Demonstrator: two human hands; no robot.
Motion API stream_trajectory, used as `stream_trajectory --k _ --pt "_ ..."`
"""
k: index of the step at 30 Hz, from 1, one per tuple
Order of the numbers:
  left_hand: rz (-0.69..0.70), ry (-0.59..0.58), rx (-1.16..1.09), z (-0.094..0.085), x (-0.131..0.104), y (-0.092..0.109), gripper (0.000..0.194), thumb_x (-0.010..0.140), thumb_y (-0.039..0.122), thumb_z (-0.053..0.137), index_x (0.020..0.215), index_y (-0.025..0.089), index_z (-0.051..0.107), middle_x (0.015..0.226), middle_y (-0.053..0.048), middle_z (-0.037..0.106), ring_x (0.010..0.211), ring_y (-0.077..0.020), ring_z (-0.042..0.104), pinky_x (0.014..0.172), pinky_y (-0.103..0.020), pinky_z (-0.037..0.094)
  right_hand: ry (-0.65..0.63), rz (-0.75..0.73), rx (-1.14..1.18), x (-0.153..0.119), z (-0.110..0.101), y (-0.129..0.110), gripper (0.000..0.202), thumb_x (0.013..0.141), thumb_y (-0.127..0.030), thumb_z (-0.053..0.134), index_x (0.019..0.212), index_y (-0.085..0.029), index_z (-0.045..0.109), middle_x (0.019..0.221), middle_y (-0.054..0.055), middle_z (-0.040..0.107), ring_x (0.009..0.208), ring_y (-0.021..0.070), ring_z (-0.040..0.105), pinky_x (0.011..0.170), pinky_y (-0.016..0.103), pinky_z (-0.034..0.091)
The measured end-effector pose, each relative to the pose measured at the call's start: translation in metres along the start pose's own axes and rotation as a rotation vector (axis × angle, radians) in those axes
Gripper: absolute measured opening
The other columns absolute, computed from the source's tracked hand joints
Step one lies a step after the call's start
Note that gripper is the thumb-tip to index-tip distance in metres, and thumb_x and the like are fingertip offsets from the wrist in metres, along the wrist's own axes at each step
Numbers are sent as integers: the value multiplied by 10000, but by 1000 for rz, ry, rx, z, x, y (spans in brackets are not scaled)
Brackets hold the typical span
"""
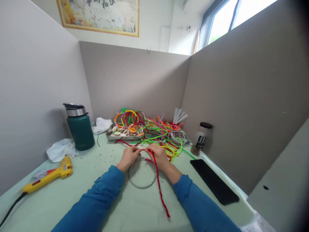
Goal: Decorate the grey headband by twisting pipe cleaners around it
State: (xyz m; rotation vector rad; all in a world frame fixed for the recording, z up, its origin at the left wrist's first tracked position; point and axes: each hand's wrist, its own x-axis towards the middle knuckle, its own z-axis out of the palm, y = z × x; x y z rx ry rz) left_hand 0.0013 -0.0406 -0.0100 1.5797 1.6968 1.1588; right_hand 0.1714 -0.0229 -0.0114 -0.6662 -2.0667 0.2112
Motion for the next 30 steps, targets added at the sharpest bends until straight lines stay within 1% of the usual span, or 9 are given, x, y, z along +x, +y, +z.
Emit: stream_trajectory --k 3,7,11,13,16,18,21,25,30 --pt "4 -23 -12 0 0 1 239 736 348 523 629 152 611 388 19 525 329 -92 416 409 -210 286 0 -2 9 0 0 1 211 871 -334 481 871 -214 654 795 64 621 722 170 564 658 264 415" --pt "2 -50 -77 0 -1 0 229 726 355 532 646 152 601 424 17 541 328 -85 401 383 -209 262 9 -1 32 0 1 2 209 867 -339 487 866 -216 656 801 65 626 722 170 567 665 268 422" --pt "-25 -98 -176 -1 -2 0 241 715 380 546 652 152 590 417 27 515 313 -70 360 357 -201 227 66 35 76 2 1 1 208 861 -321 490 816 -203 655 787 61 634 729 170 571 690 274 425" --pt "-29 -124 -255 -2 -4 2 247 700 388 567 654 147 581 457 22 534 330 -64 374 353 -195 224 123 93 116 3 0 0 210 847 -321 501 776 -192 650 771 58 636 726 171 572 693 273 424" --pt "-33 -162 -403 -4 -7 7 283 674 420 605 664 140 565 512 19 548 368 -60 404 356 -183 240 200 265 203 7 -3 -2 226 814 -338 514 713 -175 633 693 37 619 622 148 553 602 245 416" --pt "-23 -190 -482 -5 -8 11 302 660 429 630 669 135 561 507 28 532 380 -55 406 363 -176 247 200 422 270 9 -4 -1 239 791 -355 516 678 -169 615 601 10 584 518 124 512 513 223 383" --pt "42 -247 -569 -7 -10 15 294 670 411 642 684 128 566 501 37 517 393 -43 392 384 -167 257 135 603 446 11 -3 5 273 750 -403 535 628 -164 584 481 -22 512 417 97 435 433 209 321" --pt "103 -317 -624 -9 -11 17 285 693 408 630 722 133 565 579 29 556 422 -38 408 417 -170 308 50 664 693 12 0 13 320 720 -449 556 596 -154 566 428 -34 477 378 77 376 407 204 282" --pt "51 -210 -448 -7 -5 10 316 695 441 597 727 130 554 615 14 576 381 -50 412 376 -194 311 79 638 480 10 -1 17 275 711 -396 575 580 -154 578 438 -27 500 380 81 413 406 203 291"
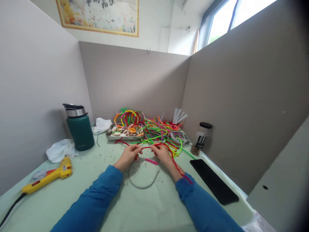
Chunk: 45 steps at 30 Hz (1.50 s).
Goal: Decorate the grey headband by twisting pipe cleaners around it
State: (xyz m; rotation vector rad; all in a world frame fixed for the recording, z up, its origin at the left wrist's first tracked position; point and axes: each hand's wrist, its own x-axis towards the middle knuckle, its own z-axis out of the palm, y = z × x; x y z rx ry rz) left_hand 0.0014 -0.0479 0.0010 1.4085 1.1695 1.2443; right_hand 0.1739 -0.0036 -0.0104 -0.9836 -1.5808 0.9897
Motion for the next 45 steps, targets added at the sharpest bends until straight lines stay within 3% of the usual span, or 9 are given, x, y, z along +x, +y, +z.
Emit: stream_trajectory --k 6,16,29,34,38,45 --pt "48 93 260 -5 6 -8 291 702 370 564 871 134 587 678 3 607 387 -71 444 383 -211 330 52 -33 -98 2 0 7 311 733 -406 552 563 -148 591 406 -23 483 383 92 434 420 205 316" --pt "334 155 787 -5 2 -8 160 757 282 526 764 179 648 738 -13 667 600 -117 532 578 -226 363 45 -50 -175 -3 1 -1 309 744 -387 535 561 -146 600 410 -19 489 403 99 450 431 205 325" --pt "321 127 903 -3 -1 -2 162 767 220 499 774 175 655 709 -21 660 622 -125 544 578 -217 335 57 -2 -231 -4 2 -1 297 755 -368 524 568 -148 596 410 -27 482 390 98 434 428 210 314" --pt "221 170 910 -4 1 -5 163 732 206 488 709 164 644 675 -34 654 622 -139 552 572 -228 331 24 -40 -201 -10 5 -11 283 742 -349 550 540 -154 580 398 -29 469 395 99 442 444 214 333" --pt "132 192 890 -6 4 -7 173 701 193 477 678 157 645 654 -43 652 620 -151 558 566 -233 334 -31 -70 -141 -9 9 -4 294 741 -388 562 561 -157 588 400 -26 477 384 101 439 425 217 325" --pt "235 4 849 -2 -1 -2 169 657 168 458 645 159 627 570 -7 591 551 -124 497 528 -223 308 91 -38 23 2 6 12 298 747 -411 541 597 -155 568 410 -40 472 362 81 404 396 200 295"
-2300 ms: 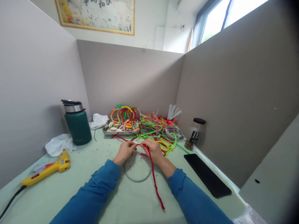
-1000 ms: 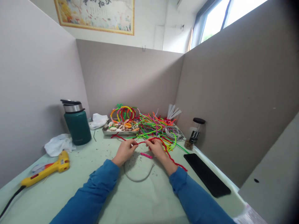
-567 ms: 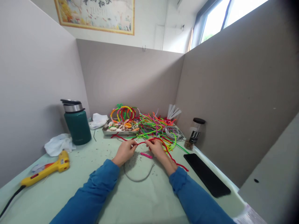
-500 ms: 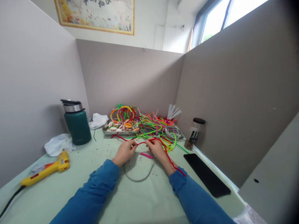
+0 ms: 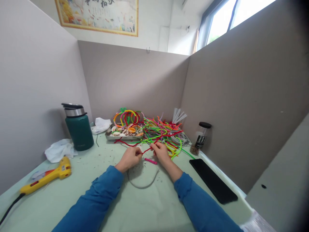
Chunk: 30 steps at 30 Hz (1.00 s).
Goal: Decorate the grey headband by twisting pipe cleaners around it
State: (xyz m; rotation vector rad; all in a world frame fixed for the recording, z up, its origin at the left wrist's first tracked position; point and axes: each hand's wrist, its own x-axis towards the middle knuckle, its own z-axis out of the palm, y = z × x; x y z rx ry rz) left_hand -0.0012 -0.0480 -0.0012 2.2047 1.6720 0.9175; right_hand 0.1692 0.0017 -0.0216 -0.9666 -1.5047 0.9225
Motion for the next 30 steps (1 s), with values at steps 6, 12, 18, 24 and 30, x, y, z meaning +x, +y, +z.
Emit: stream_trajectory --k 6,12,18,24,30 --pt "23 -24 16 -2 0 2 161 633 164 458 629 161 618 566 -4 581 547 -124 487 522 -224 302 171 190 306 10 -7 3 284 689 -431 579 627 -159 524 460 -41 500 343 61 373 340 184 235" --pt "-62 23 138 -15 2 -4 158 634 180 478 644 174 636 605 -21 618 598 -151 528 542 -235 312 324 209 452 21 -21 11 287 658 -440 623 644 -168 533 532 -32 530 369 55 385 344 187 263" --pt "-270 126 329 -25 3 -21 165 686 253 493 694 201 649 694 -62 661 682 -199 582 548 -249 336 349 213 449 23 -29 14 329 639 -478 638 688 -159 576 562 1 578 367 68 393 342 206 272" --pt "-241 318 406 -23 -2 -17 397 719 144 439 1078 174 606 1151 -128 578 895 -241 594 684 -295 448 203 232 437 14 -15 10 360 606 -472 667 709 -134 601 655 35 639 380 51 417 353 184 298" --pt "106 372 239 -10 -3 2 578 728 106 432 1300 191 412 1317 -74 465 1097 -213 522 898 -298 435 -21 202 369 3 -4 0 380 663 -474 634 796 -117 644 770 73 672 419 56 450 349 173 279"
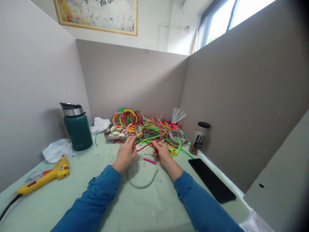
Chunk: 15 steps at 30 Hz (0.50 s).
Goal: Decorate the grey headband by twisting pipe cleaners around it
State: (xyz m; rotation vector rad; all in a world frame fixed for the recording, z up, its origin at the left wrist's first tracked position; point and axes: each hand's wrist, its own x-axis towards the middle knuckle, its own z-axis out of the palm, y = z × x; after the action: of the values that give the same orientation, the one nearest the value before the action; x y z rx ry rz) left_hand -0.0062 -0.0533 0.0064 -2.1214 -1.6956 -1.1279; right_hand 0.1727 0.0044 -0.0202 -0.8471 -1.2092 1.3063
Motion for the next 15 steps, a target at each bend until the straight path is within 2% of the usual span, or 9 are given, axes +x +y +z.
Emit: stream_trajectory --k 3,6,8,10,12,13,15 --pt "2 21 -30 3 -1 5 685 739 109 439 1392 199 253 1396 -85 374 1169 -227 474 916 -306 430 -12 -26 -61 -3 3 -2 391 658 -488 638 756 -110 650 721 70 671 409 60 452 342 176 268" --pt "-92 104 -30 2 -1 3 756 749 122 451 1426 178 119 1421 -117 326 1219 -248 426 932 -328 420 79 -8 -120 -2 2 -3 404 671 -514 611 719 -114 643 513 16 595 338 61 379 322 189 217" --pt "-160 183 -29 -2 1 0 763 757 137 461 1427 157 98 1420 -136 319 1246 -261 390 950 -348 407 156 -3 -160 0 -1 -3 412 686 -531 580 696 -123 639 412 -18 520 310 67 338 322 201 198" --pt "-185 259 -38 -6 3 -1 731 763 143 467 1417 135 141 1411 -145 327 1273 -263 348 988 -363 373 208 -17 -184 3 -3 -2 412 691 -536 567 675 -130 636 384 -27 497 308 75 337 330 209 209" --pt "-142 280 -87 -9 3 2 638 773 142 461 1378 137 260 1383 -133 371 1270 -250 349 1011 -361 349 213 -21 -199 3 -3 -1 408 691 -532 569 673 -131 642 380 -29 495 309 76 335 337 211 213" --pt "-102 252 -129 -8 3 4 574 779 143 452 1341 151 334 1361 -119 403 1244 -241 384 1003 -354 358 197 -20 -205 3 -3 0 408 692 -530 572 681 -129 648 380 -29 495 309 75 330 337 211 208" --pt "-30 114 -237 -4 2 8 459 788 154 441 1246 179 457 1307 -96 469 1119 -218 504 929 -332 422 139 -27 -207 1 1 -1 413 694 -525 579 704 -121 663 410 -16 522 317 72 331 340 210 206"
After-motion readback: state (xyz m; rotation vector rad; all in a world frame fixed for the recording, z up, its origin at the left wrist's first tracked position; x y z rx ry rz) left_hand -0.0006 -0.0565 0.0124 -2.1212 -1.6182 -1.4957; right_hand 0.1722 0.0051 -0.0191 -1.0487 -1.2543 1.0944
